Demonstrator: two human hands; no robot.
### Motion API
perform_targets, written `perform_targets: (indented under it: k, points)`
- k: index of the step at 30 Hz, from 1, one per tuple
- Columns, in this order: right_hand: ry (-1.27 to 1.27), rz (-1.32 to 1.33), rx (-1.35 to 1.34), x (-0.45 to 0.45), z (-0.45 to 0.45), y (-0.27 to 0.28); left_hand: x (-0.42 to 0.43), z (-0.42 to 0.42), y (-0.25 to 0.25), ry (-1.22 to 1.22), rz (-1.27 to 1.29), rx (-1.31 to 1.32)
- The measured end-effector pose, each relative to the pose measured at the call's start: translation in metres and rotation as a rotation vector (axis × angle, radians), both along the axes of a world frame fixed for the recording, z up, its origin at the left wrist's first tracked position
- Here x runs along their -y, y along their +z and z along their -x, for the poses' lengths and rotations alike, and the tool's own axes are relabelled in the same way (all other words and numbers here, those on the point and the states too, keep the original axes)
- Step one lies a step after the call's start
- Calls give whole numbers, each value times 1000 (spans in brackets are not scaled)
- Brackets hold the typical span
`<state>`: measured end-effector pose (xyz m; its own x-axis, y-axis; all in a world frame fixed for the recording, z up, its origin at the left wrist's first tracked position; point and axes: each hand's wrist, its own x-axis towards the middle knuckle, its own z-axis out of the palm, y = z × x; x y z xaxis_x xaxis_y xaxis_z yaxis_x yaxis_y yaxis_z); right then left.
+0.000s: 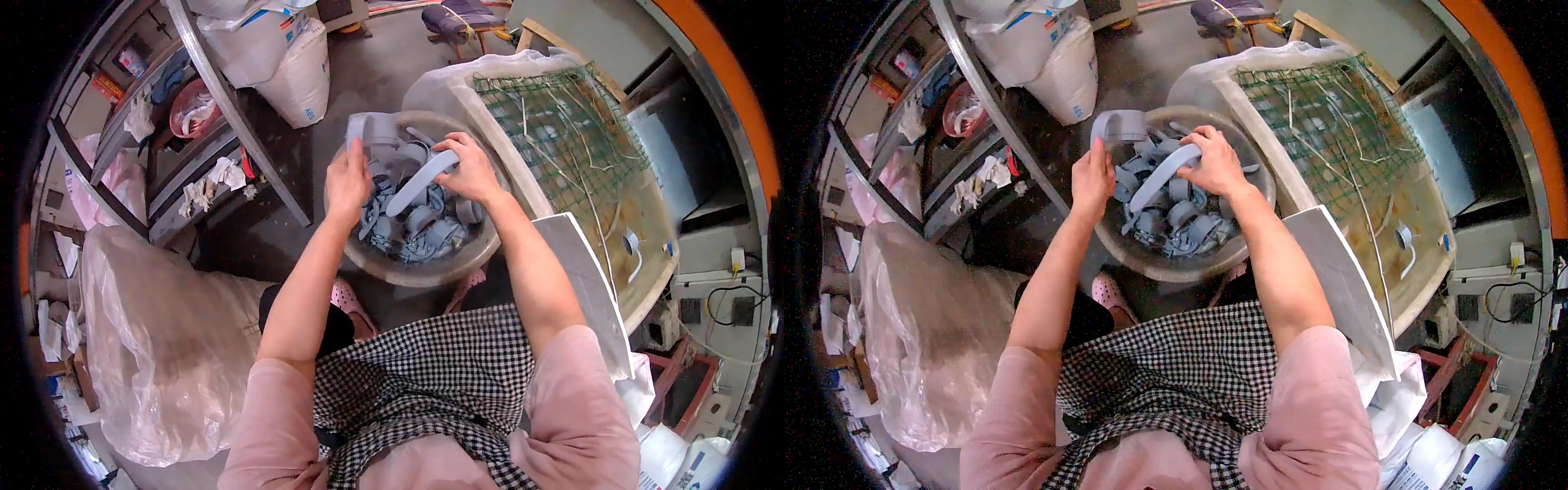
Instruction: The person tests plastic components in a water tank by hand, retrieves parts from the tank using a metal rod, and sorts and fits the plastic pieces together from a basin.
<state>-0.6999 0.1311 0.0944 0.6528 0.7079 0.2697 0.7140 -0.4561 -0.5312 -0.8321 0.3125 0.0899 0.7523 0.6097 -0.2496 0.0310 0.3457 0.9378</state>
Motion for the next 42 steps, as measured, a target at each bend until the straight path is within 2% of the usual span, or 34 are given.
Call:
perform_targets:
  k: [1, 2, 4, 5, 9, 10, 12, 14, 15, 17, 20, 22, 24, 26, 28, 29, 30, 32, 33, 34, 35, 36, 37, 38, 39, 41, 42]
  points:
    - [6, -48, -25, 0, -1, 0, 5, -1, -1, 50, -349, -75]
    - [15, -94, -52, -1, -1, 0, 8, -1, -3, 51, -347, -76]
    - [12, -120, -59, -2, -2, -3, 8, 0, -10, 70, -563, -69]
    - [5, -147, -68, -3, -3, -5, 8, 1, -14, 87, -765, -79]
    - [31, -113, -76, -3, -2, -3, 27, 11, 7, 87, -787, -140]
    - [12, -110, -75, -4, 0, -3, 30, 13, 7, 110, -851, 9]
    - [29, -120, -62, -8, 4, -3, 39, 20, 13, 79, -1110, -173]
    - [79, -132, -33, -15, 15, 4, 44, 23, 11, 54, -940, -173]
    - [122, -147, 6, -16, 21, 5, 43, 30, 10, 49, -1007, -121]
    - [167, -211, -10, -28, 40, 15, 41, 48, 24, 108, -1059, -182]
    - [181, -250, 22, -53, 75, 36, 28, 97, 72, 104, -1059, -241]
    - [230, -304, 47, -82, 104, 64, 12, 126, 91, 221, -1066, -225]
    - [409, -359, 71, -109, 136, 96, -1, 166, 113, 352, -1105, -245]
    - [552, -429, 194, -143, 185, 141, -23, 222, 158, 495, -1170, -180]
    - [703, -615, 254, -172, 238, 193, -40, 287, 209, 677, -1159, -226]
    - [765, -699, 269, -184, 259, 210, -45, 319, 237, 755, -1125, -358]
    - [823, -749, 275, -202, 281, 218, -49, 346, 265, 845, -1049, -394]
    - [945, -811, 282, -238, 325, 223, -91, 409, 275, 1049, -1194, -460]
    - [957, -665, 427, -255, 354, 218, -108, 435, 277, 1045, -1165, -546]
    - [958, -516, 565, -269, 380, 210, -125, 462, 277, 1032, -1137, -635]
    - [962, -512, 556, -279, 399, 198, -161, 497, 257, 1013, -1179, -848]
    - [1032, -366, 700, -289, 417, 184, -193, 534, 219, 988, -1210, -1061]
    - [1097, -217, 847, -298, 430, 170, -203, 570, 172, 891, -1072, -1114]
    - [1073, 36, 798, -301, 434, 152, -197, 592, 138, 793, -932, -1157]
    - [1041, 292, 750, -301, 433, 129, -172, 593, 127, 610, -721, -1400]
    - [985, 562, 595, -296, 424, 75, -126, 620, 62, 512, -563, -1354]
    - [978, 738, 513, -290, 419, 44, -106, 633, 8, 452, -617, -1442]
